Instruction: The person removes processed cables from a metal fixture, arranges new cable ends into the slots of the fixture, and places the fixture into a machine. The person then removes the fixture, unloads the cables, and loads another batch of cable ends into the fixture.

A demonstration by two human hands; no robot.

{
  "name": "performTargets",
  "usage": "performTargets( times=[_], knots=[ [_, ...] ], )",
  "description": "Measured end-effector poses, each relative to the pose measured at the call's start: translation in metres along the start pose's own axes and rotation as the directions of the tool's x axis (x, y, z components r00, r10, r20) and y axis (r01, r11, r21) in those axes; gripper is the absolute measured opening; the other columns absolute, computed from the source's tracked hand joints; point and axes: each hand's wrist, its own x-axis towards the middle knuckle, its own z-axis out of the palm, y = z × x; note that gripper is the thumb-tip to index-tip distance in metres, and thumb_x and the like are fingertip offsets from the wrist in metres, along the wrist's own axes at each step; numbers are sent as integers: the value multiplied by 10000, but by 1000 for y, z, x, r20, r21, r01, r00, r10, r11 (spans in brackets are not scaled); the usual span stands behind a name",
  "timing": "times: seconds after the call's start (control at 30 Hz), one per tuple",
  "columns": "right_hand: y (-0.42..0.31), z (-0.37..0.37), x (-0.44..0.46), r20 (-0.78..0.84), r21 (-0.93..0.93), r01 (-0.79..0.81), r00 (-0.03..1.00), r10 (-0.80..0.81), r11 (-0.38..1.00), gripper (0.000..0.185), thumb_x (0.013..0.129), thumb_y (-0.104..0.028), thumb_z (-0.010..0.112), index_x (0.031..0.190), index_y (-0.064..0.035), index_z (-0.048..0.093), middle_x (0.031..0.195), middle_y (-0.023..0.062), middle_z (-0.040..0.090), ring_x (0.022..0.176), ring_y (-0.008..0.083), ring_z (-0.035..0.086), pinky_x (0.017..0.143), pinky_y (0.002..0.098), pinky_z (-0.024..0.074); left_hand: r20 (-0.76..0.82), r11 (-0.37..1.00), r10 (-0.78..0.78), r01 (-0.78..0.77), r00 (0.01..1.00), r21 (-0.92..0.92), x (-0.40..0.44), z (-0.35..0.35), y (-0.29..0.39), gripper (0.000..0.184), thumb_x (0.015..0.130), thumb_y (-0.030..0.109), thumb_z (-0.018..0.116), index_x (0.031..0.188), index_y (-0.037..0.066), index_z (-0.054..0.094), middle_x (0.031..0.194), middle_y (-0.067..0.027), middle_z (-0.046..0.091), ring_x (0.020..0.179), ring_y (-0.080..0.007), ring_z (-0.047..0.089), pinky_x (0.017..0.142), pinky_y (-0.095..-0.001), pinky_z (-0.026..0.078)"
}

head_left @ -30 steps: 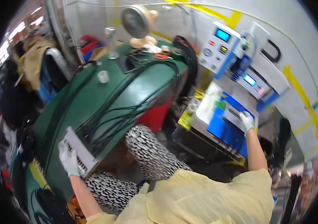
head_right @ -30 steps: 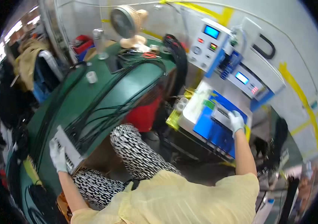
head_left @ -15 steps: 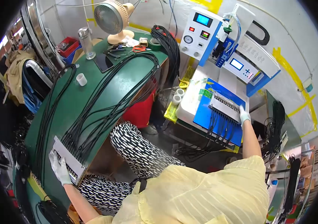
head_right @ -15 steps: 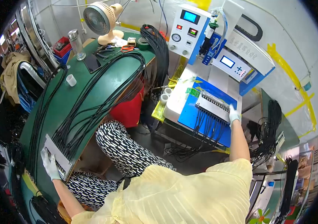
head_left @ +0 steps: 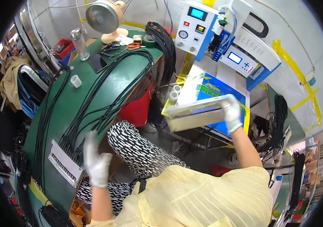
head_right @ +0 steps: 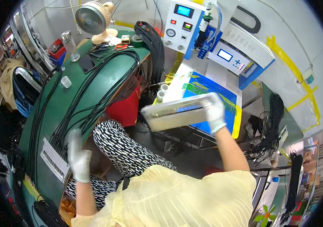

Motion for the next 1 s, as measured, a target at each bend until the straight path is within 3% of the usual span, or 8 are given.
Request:
performTargets(
  times=[0.1, 0.23, 0.33, 0.43, 0.57, 0.63, 0.8, 1.0],
  knots=[
    [-50, 48, -21, 286, 237, -62, 958, -8, 970, 217, 942, -221, 663, 1026, -29, 606, 935, 2, 606, 909, 98, 558, 813, 261, 471, 424, 874, -161, 328, 891, -358, -10, 77, -7, 1040, 742, 146, 813, 1540, 9, 161, 1529, -224, 322, 1420, -289, 323, 1164, -406, 246],
    [-49, 87, -15, 511, 186, -196, 856, 75, 963, 343, 970, -326, 608, 1117, -17, 623, 996, 27, 634, 909, 108, 574, 825, 253, 460, 468, 577, -299, 549, 831, -605, -34, 99, -35, 561, 792, -36, 715, 1312, 22, 513, 1225, -89, 625, 1130, -224, 601, 974, -358, 476],
    [-28, 112, 3, 439, 139, -247, 883, 164, 959, 410, 926, -417, 610, 1098, -45, 620, 1074, 122, 658, 1167, 269, 550, 999, 390, 396, 404, 551, -416, 580, 814, -600, -38, 89, -38, 620, 764, -44, 710, 1342, 42, 503, 1273, -105, 601, 1150, -229, 591, 987, -361, 465],
    [75, 119, 26, 342, -699, 280, 939, -35, 658, 717, 909, -563, 495, 1386, -29, 472, 1515, 187, 368, 1424, 340, 287, 1157, 498, 191, 333, 609, -505, 602, 796, -516, -49, 73, -59, 668, 746, -46, 702, 1371, 37, 482, 1305, -112, 585, 1208, -242, 557, 1022, -365, 441],
    [110, 29, 18, 206, -854, 16, 928, 310, 520, 841, 887, -624, 482, 1467, -24, 376, 1565, 186, 284, 1466, 327, 221, 1182, 468, 163, 298, 632, -477, 558, 827, -538, -53, 66, -69, 674, 746, -30, 684, 1383, 33, 471, 1320, -125, 576, 1229, -260, 544, 1056, -394, 413],
    [146, -31, -13, -14, -881, -103, 981, 192, 462, 775, 888, -566, 540, 1424, -15, 434, 1501, 202, 389, 1402, 337, 344, 1161, 469, 222, 305, 610, -457, 545, 835, -576, -55, 64, -74, 681, 739, -19, 693, 1381, 24, 469, 1320, -128, 576, 1229, -260, 543, 1058, -390, 411],
    [148, -97, -22, -319, -888, -438, 806, 498, 140, 858, 908, -631, 440, 1482, -6, 313, 1527, 222, 333, 1410, 339, 322, 1160, 473, 218, 300, 570, -511, 579, 806, -583, -63, 59, -83, 660, 735, -10, 711, 1357, -3, 489, 1295, -121, 592, 1199, -237, 560, 1033, -375, 429],
    [84, 54, 23, 125, -875, -101, 897, 425, 472, 820, 892, -601, 497, 1444, -2, 398, 1535, 231, 313, 1446, 353, 249, 1186, 470, 142, 300, 594, -512, 584, 805, -554, -64, 67, -87, 644, 748, -12, 703, 1357, 2, 493, 1274, -106, 600, 1157, -214, 576, 998, -342, 449]
  ],
)
